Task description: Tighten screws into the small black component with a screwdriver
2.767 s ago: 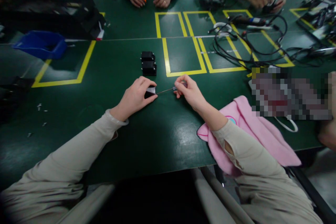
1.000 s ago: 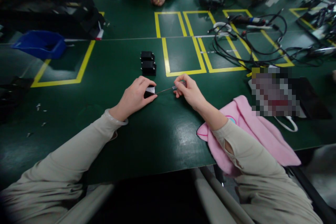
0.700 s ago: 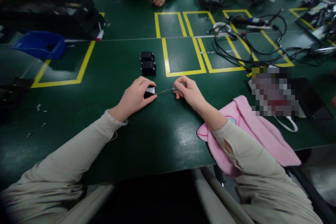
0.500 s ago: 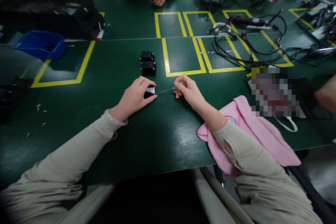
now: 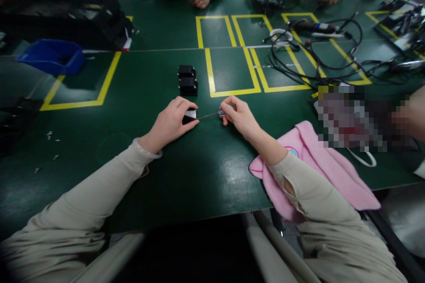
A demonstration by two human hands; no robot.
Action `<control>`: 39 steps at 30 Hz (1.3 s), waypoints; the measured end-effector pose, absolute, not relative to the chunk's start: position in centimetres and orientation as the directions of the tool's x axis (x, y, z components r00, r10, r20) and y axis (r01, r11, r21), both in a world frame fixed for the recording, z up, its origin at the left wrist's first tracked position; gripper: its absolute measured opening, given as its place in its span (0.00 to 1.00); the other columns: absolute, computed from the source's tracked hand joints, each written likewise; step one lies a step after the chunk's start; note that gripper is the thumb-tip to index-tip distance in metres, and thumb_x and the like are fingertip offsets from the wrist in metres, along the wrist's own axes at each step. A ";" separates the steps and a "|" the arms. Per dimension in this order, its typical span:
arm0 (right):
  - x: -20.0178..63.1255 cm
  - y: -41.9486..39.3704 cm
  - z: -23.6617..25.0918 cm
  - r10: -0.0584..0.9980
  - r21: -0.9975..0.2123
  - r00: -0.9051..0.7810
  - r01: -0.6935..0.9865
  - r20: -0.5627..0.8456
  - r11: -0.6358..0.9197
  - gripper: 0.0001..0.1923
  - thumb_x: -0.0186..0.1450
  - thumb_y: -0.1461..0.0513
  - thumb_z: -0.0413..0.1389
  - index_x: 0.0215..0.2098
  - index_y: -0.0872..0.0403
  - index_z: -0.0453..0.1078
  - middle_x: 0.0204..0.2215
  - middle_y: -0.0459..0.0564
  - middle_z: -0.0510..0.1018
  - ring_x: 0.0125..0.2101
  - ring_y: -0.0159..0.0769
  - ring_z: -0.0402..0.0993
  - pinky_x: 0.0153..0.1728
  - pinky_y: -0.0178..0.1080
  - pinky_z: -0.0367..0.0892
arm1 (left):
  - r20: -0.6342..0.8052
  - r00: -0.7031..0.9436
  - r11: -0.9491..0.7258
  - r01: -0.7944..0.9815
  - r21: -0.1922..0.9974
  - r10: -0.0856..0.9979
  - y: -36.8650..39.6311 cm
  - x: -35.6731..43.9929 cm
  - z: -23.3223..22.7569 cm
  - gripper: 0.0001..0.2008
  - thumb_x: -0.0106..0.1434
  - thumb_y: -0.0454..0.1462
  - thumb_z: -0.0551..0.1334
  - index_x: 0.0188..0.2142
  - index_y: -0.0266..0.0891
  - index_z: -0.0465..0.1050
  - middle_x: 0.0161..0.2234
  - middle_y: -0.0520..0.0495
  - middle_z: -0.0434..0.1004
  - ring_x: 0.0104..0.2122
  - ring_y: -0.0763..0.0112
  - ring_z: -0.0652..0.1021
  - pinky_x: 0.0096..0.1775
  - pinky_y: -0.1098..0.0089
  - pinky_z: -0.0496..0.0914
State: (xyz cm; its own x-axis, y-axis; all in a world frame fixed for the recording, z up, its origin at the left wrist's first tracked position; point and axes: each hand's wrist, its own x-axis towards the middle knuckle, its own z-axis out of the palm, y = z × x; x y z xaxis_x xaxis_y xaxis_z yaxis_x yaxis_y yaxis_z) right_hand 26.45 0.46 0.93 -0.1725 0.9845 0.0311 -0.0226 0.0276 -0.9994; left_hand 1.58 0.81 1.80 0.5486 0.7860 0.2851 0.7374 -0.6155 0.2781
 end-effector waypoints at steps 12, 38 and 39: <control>26.4 0.4 1.1 0.989 -1.000 -0.148 -0.031 0.012 0.008 0.12 0.66 0.54 0.65 0.36 0.50 0.67 0.14 0.31 0.62 0.18 0.27 0.69 0.45 0.43 0.77 | 0.290 0.548 -0.617 0.739 0.271 0.784 0.9 1.6 1.7 0.16 0.68 0.37 0.65 0.53 0.40 0.67 0.51 0.42 0.73 0.50 0.57 0.75 0.45 0.61 0.76; 26.4 0.3 1.2 0.988 -1.000 -0.156 0.001 0.015 0.015 0.11 0.67 0.55 0.63 0.37 0.49 0.66 0.15 0.32 0.63 0.19 0.28 0.70 0.43 0.43 0.77 | 0.291 0.543 -0.612 0.742 0.273 0.788 0.8 1.6 1.7 0.15 0.68 0.37 0.65 0.53 0.41 0.67 0.51 0.42 0.73 0.51 0.57 0.75 0.46 0.60 0.76; 26.4 0.3 1.2 0.987 -1.000 -0.162 0.006 0.017 0.019 0.11 0.68 0.54 0.63 0.36 0.49 0.66 0.15 0.32 0.61 0.19 0.28 0.69 0.44 0.44 0.77 | 0.291 0.543 -0.613 0.741 0.274 0.788 0.8 1.6 1.7 0.15 0.68 0.37 0.65 0.53 0.41 0.67 0.51 0.42 0.73 0.51 0.57 0.75 0.45 0.60 0.76</control>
